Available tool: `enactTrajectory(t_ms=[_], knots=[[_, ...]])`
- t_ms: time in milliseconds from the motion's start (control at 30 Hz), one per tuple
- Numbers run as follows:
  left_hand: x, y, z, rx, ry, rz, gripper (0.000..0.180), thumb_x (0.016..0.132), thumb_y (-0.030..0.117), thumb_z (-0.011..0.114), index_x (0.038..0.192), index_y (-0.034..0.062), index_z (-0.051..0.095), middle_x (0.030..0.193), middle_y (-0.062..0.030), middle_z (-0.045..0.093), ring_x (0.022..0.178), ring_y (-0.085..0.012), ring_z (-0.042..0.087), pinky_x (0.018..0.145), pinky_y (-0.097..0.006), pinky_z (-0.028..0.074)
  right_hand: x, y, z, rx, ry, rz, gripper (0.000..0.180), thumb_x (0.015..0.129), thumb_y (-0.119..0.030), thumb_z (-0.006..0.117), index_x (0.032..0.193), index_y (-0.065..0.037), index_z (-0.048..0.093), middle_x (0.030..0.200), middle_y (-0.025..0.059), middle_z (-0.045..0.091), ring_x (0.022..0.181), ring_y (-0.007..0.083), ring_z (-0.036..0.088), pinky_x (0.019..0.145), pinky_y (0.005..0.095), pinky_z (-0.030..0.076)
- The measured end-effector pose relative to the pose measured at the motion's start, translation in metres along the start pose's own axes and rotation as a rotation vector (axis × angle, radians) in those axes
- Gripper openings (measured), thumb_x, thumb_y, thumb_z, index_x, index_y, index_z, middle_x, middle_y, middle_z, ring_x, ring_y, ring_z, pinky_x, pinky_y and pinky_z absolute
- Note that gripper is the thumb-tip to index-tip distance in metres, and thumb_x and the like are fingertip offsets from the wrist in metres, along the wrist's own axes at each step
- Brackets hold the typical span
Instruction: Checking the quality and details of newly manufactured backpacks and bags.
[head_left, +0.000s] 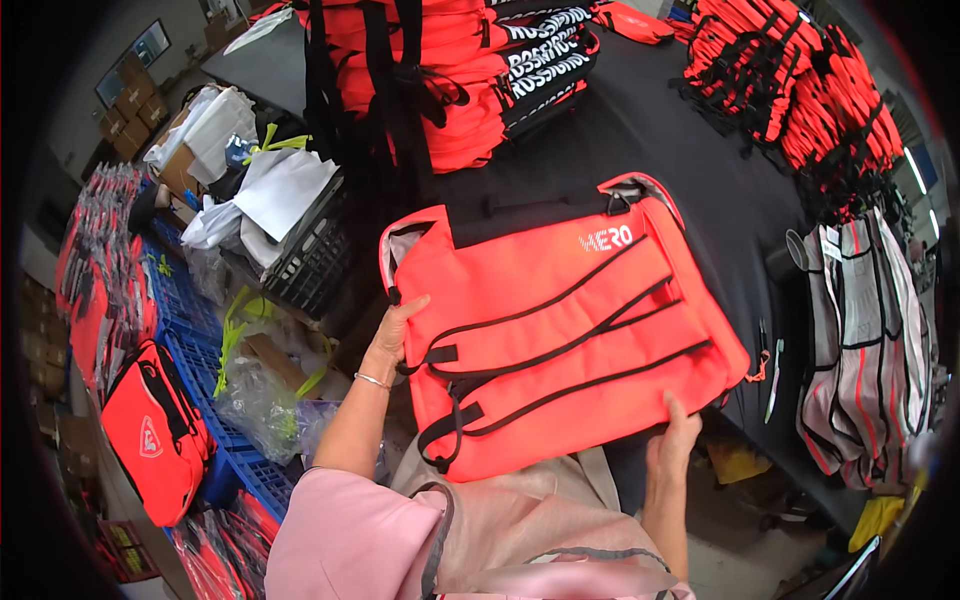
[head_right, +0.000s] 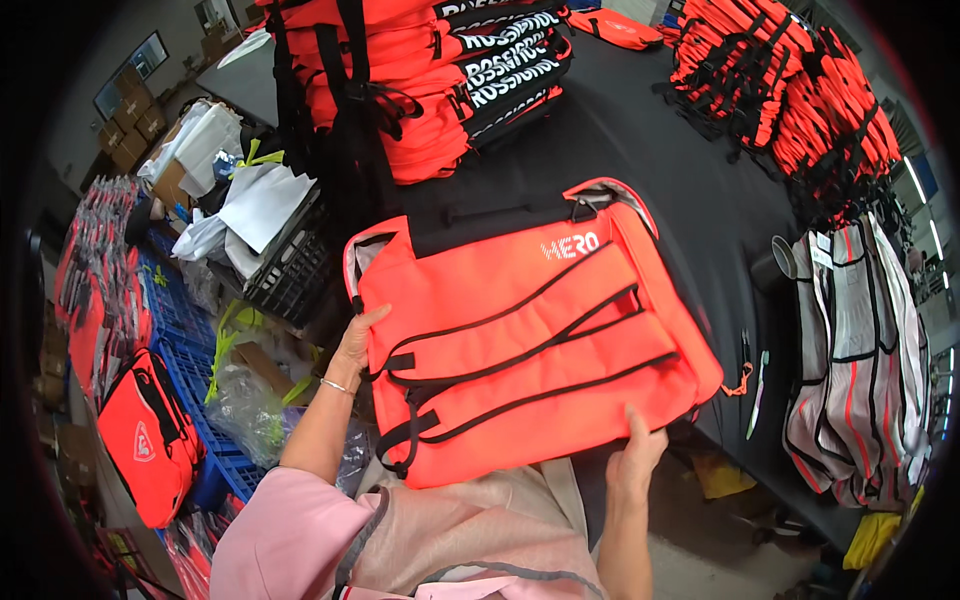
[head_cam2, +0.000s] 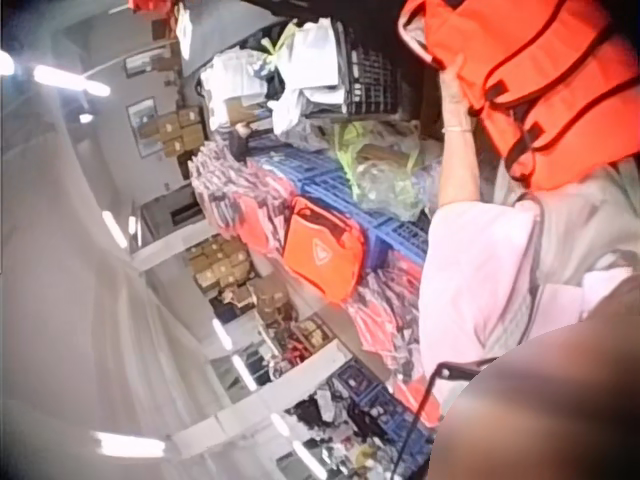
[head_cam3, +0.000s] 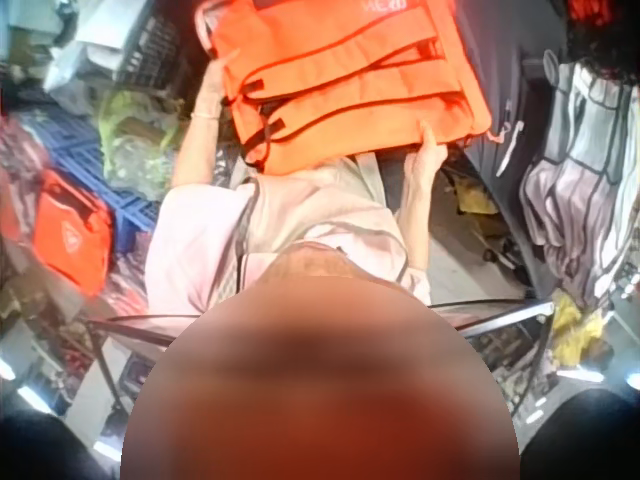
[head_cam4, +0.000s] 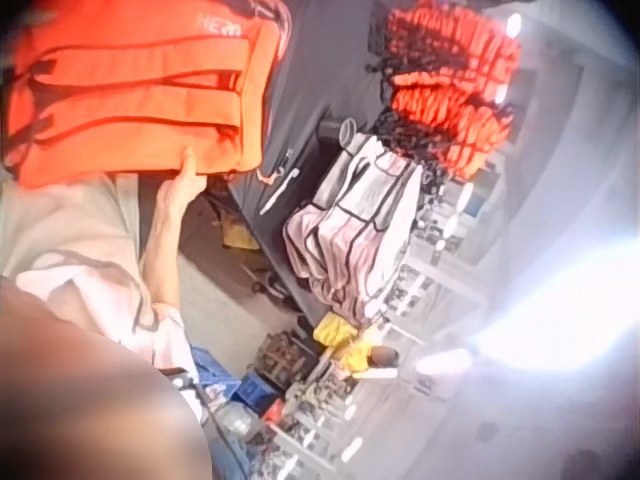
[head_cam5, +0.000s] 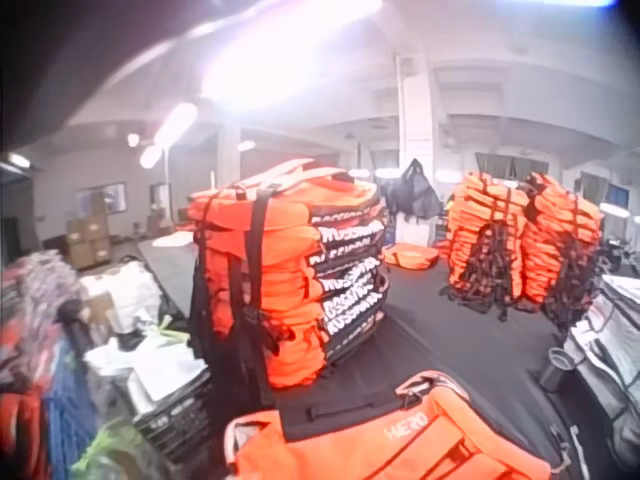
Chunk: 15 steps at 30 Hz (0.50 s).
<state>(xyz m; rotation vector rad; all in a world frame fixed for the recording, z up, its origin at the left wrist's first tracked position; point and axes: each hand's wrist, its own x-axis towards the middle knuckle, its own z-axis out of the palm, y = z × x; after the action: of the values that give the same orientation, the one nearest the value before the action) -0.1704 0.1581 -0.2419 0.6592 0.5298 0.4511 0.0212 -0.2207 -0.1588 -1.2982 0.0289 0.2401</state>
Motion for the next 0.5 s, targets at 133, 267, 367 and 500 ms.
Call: enactTrajectory(t_ms=[133, 267, 367, 500], knots=[[-0.001, -0.026, 0.007, -0.203, -0.047, 0.0, 0.042, 0.087, 0.013, 0.067, 0.124, -0.0023, 0.054, 0.121, -0.0147, 0.063, 0.109, -0.0273, 0.062, 0.098, -0.042, 0.05, 0.001, -0.079, 0.045, -0.139, -0.034, -0.289, 0.035, 0.082, -0.001, 0.064, 0.115, 0.005, 0.056, 0.109, 0.01, 0.064, 0.094, 0.0179, 0.063, 0.086, 0.0308, 0.05], [0.003, -0.063, 0.037, -0.383, -0.102, 0.049, 0.042, 0.088, 0.016, 0.066, 0.124, -0.0009, 0.054, 0.122, -0.0146, 0.063, 0.113, -0.0288, 0.06, 0.103, -0.044, 0.046, -0.028, -0.168, 0.084, -0.188, -0.143, -0.506, 0.037, 0.08, 0.002, 0.069, 0.115, 0.006, 0.058, 0.103, 0.0094, 0.065, 0.092, 0.0153, 0.061, 0.087, 0.03, 0.048], [0.016, -0.094, 0.065, -0.555, -0.257, -0.017, 0.047, 0.09, 0.022, 0.066, 0.131, 0.0022, 0.051, 0.13, -0.0121, 0.059, 0.119, -0.0278, 0.057, 0.105, -0.045, 0.043, -0.066, -0.204, 0.112, -0.163, -0.002, -0.82, 0.034, 0.077, 0.001, 0.074, 0.108, 0.005, 0.061, 0.103, 0.0114, 0.065, 0.087, 0.0159, 0.063, 0.086, 0.03, 0.049], [0.006, -0.084, 0.14, -0.395, -0.12, -0.123, 0.051, 0.09, 0.029, 0.067, 0.132, 0.0037, 0.051, 0.13, -0.0118, 0.059, 0.118, -0.0268, 0.057, 0.105, -0.042, 0.043, 0.014, -0.239, 0.104, -0.272, -0.195, -0.677, 0.03, 0.081, -0.008, 0.075, 0.105, 0.007, 0.063, 0.096, 0.0091, 0.068, 0.087, 0.0142, 0.064, 0.082, 0.0292, 0.051]])
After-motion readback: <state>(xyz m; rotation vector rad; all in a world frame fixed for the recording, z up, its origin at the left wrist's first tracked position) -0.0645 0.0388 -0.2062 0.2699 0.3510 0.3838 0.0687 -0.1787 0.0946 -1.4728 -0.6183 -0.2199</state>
